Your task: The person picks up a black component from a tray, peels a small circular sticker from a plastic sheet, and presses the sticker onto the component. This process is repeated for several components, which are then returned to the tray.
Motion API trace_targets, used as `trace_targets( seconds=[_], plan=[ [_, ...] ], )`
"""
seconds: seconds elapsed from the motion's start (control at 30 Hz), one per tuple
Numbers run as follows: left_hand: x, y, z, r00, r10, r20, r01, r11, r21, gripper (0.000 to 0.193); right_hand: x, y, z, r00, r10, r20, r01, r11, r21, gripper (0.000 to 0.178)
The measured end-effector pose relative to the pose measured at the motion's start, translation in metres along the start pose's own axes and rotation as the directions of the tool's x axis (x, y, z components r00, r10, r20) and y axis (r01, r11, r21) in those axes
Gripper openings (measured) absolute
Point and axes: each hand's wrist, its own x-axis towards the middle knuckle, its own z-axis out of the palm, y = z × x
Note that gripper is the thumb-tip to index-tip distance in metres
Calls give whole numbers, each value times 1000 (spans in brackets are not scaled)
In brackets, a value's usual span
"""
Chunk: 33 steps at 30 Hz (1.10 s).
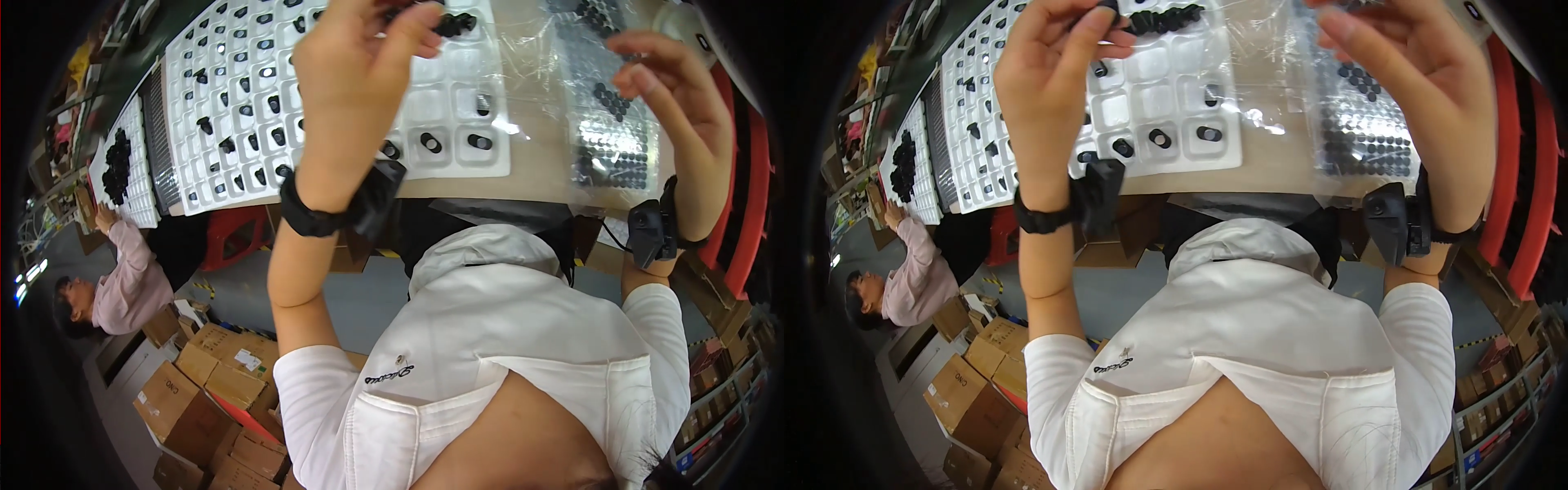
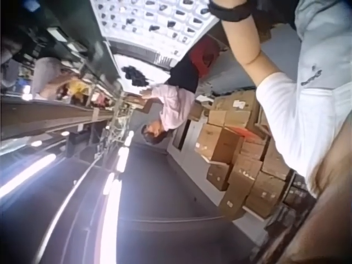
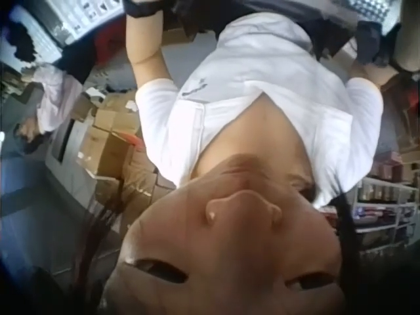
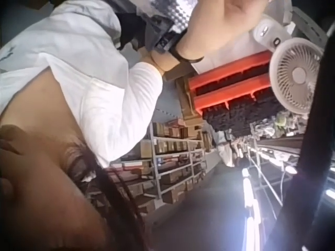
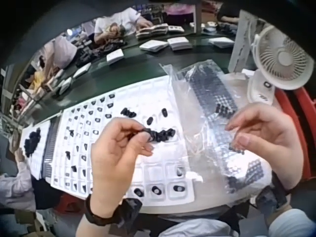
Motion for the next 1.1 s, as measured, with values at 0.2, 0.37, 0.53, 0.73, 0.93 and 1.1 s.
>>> trace_targets(
  seconds=[0.2,0.37,0.53,0.73,0.93,1.1],
  plan=[
    [27,16,8,984,-36,-173,166,528,833,6,-25,66,-38,952,287,111,-238,916,-324,16],
    [26,6,2,993,119,-11,-38,403,914,9,-22,106,-35,968,239,74,-193,902,-386,13],
    [20,6,-5,990,132,-45,-28,506,862,10,-21,116,-29,986,156,56,-115,886,-449,11],
    [20,10,-5,996,13,-86,74,395,916,10,-18,113,-23,983,167,72,-105,844,-527,8],
    [10,14,-1,952,-248,-180,303,851,429,6,-16,110,-22,974,220,51,-134,745,-653,8],
    [-9,32,16,896,-410,-172,441,869,226,5,-4,112,-32,930,312,193,-198,871,-451,9]
  ],
)
